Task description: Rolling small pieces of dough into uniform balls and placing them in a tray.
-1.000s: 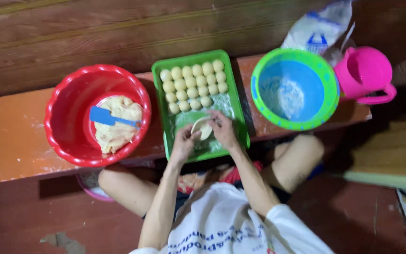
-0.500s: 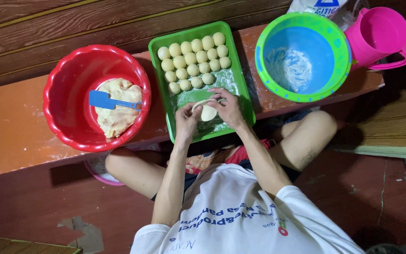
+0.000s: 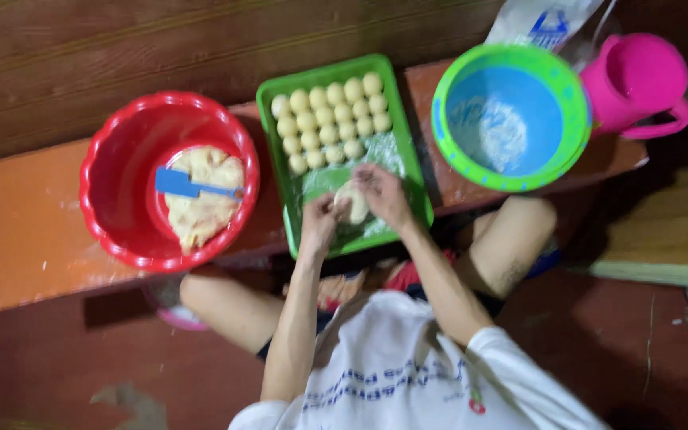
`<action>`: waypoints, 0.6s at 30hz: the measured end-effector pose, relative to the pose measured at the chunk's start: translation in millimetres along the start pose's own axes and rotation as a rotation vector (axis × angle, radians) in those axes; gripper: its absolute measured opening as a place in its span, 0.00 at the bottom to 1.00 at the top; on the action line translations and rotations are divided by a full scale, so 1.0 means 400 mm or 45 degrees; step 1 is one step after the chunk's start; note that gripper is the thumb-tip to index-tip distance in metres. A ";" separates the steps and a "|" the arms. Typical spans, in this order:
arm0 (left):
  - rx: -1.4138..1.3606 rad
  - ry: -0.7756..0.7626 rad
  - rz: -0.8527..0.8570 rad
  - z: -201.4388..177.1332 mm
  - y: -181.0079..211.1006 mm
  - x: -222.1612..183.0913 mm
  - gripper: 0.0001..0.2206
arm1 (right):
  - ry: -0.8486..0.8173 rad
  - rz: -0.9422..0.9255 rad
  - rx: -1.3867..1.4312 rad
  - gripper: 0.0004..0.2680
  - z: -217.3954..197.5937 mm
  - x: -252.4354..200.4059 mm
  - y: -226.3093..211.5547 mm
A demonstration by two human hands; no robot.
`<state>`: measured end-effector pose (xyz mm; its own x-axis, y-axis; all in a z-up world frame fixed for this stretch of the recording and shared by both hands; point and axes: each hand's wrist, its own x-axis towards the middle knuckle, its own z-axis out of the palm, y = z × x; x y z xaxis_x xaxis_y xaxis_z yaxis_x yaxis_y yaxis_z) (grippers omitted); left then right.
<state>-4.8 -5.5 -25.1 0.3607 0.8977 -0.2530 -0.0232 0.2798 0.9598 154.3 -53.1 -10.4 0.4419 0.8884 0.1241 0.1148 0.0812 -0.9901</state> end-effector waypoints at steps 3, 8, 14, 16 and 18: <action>-0.012 0.117 0.022 0.003 0.023 0.008 0.09 | -0.061 0.073 0.023 0.15 0.001 0.002 -0.005; -0.088 0.153 0.043 0.023 0.035 0.003 0.10 | -0.071 0.086 -0.009 0.11 -0.020 0.002 -0.016; -0.138 0.124 -0.038 0.012 0.038 0.000 0.07 | -0.171 0.234 0.000 0.16 -0.011 0.005 -0.004; -0.055 0.036 -0.025 0.000 0.035 0.004 0.09 | -0.062 0.253 -0.015 0.15 -0.007 0.010 0.001; -0.069 -0.012 -0.081 0.025 0.038 -0.026 0.09 | 0.001 0.268 0.024 0.15 -0.001 -0.010 -0.015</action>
